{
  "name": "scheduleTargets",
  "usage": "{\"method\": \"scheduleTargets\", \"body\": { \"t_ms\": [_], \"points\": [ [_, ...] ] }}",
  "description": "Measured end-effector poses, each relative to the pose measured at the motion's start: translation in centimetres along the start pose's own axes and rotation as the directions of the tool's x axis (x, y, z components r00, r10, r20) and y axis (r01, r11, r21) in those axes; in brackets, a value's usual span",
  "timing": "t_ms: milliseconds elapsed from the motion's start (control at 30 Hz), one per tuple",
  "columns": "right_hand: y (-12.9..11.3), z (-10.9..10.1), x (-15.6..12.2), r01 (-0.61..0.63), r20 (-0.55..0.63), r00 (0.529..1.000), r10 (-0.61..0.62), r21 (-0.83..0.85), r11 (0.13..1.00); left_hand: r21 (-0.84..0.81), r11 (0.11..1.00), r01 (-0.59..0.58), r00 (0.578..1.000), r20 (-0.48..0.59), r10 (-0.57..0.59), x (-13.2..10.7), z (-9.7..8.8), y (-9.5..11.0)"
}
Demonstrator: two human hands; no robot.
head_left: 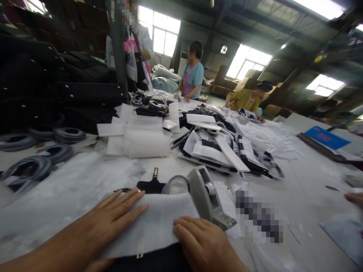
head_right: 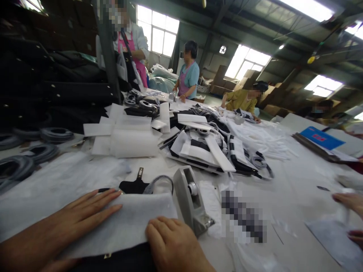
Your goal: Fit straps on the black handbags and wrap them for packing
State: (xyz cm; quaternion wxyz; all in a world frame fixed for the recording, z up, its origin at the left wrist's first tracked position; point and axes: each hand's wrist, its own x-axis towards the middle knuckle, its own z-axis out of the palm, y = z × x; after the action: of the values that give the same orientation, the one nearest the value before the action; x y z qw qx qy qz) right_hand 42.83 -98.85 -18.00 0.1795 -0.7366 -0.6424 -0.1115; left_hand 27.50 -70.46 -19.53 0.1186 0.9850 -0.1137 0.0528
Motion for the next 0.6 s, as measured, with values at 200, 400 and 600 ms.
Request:
{"method": "scheduleTargets", "body": {
  "t_ms": [200, 400, 600],
  "points": [
    [-1.2, -0.2, 0.6, 0.063, 0.083, 0.995, -0.062, 0.0, 0.998, 0.188, 0.957, -0.221, 0.975, 0.041, 0.217, 0.4, -1.1, 1.1],
    [-3.0, -0.1, -0.9, 0.15, 0.024, 0.988, -0.151, 0.011, 0.989, 0.21, 0.947, -0.244, 0.968, -0.011, 0.252, -1.9, 0.0, 3.5],
    [-3.7, 0.7, -2.8, 0.194, 0.032, 0.981, -0.192, -0.071, 0.978, 0.238, 0.97, -0.05, 0.988, -0.133, 0.083, -4.6, 2.2, 5.6]
  ]
}}
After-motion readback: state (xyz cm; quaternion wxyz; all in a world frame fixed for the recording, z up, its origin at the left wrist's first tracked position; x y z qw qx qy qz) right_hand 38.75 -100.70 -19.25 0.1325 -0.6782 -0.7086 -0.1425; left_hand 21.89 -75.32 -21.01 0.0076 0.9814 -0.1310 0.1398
